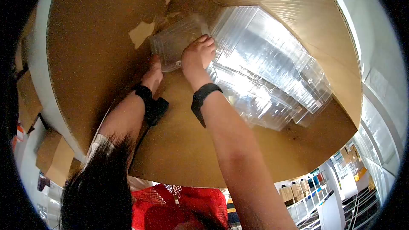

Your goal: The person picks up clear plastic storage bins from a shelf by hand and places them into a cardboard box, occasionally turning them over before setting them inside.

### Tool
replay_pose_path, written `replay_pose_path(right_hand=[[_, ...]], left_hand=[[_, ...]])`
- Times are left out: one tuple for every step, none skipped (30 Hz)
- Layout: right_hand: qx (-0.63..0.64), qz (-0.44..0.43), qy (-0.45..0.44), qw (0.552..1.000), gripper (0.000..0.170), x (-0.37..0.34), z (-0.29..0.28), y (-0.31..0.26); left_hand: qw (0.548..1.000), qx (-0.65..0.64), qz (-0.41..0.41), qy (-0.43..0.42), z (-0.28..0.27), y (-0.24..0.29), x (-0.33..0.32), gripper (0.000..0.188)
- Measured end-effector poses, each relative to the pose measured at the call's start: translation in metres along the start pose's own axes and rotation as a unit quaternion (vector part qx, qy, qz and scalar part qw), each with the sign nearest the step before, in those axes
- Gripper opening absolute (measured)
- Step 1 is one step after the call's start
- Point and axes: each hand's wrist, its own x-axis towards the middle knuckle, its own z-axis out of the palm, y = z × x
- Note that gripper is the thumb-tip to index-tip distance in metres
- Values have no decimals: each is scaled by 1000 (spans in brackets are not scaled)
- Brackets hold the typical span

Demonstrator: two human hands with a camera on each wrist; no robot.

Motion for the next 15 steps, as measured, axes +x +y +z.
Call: replay_pose_path(right_hand=[[6, -2, 8, 1000, 49, 1, 0, 2], [12, -4, 13, 1000, 50, -1, -1, 5], [20, -7, 19, 1000, 50, -2, -1, 7], [31, -6, 4, 999, 51, -1, -3, 9], [43, -5, -10, 999, 51, 5, -5, 12], [54, -4, -23, 998, 51, 8, -8, 14], [55, -9, -46, 997, 51, 9, -12, 15], [57, -13, -67, 996, 51, 11, -17, 16], [57, -17, -88, 994, 50, 11, -21, 17], [64, -24, -83, 994, 51, 6, -30, 16], [72, -29, -77, 994, 51, -4, -42, 15], [78, -33, -71, 994, 52, -16, -51, 17], [64, -46, -65, 995, 53, -25, -53, 20], [50, -60, -58, 995, 53, -35, -55, 22], [35, -72, -52, 995, 54, -48, -58, 25]], left_hand=[[1000, 8, 13, 11, 2, 4, -6, 38], [999, 17, 26, 23, 2, 9, -13, 38], [998, 27, 39, 36, 1, 15, -21, 38], [997, 37, 53, 51, -1, 24, -30, 38], [994, 91, 31, 55, 0, 45, -51, 38], [988, 144, 9, 58, 5, 74, -81, 39], [979, 196, -13, 59, 8, 91, -98, 40], [976, 206, -27, 61, 7, 90, -92, 40], [974, 216, -42, 62, 6, 88, -79, 41], [973, 221, -35, 54, 3, 92, -76, 43], [973, 226, -28, 47, 1, 99, -77, 44], [974, 227, -1, 29, -2, 104, -78, 45], [974, 226, 26, 10, -4, 109, -80, 47], [965, 258, 44, -18, -6, 113, -73, 49], [952, 297, 69, 1, -10, 109, -72, 49]])
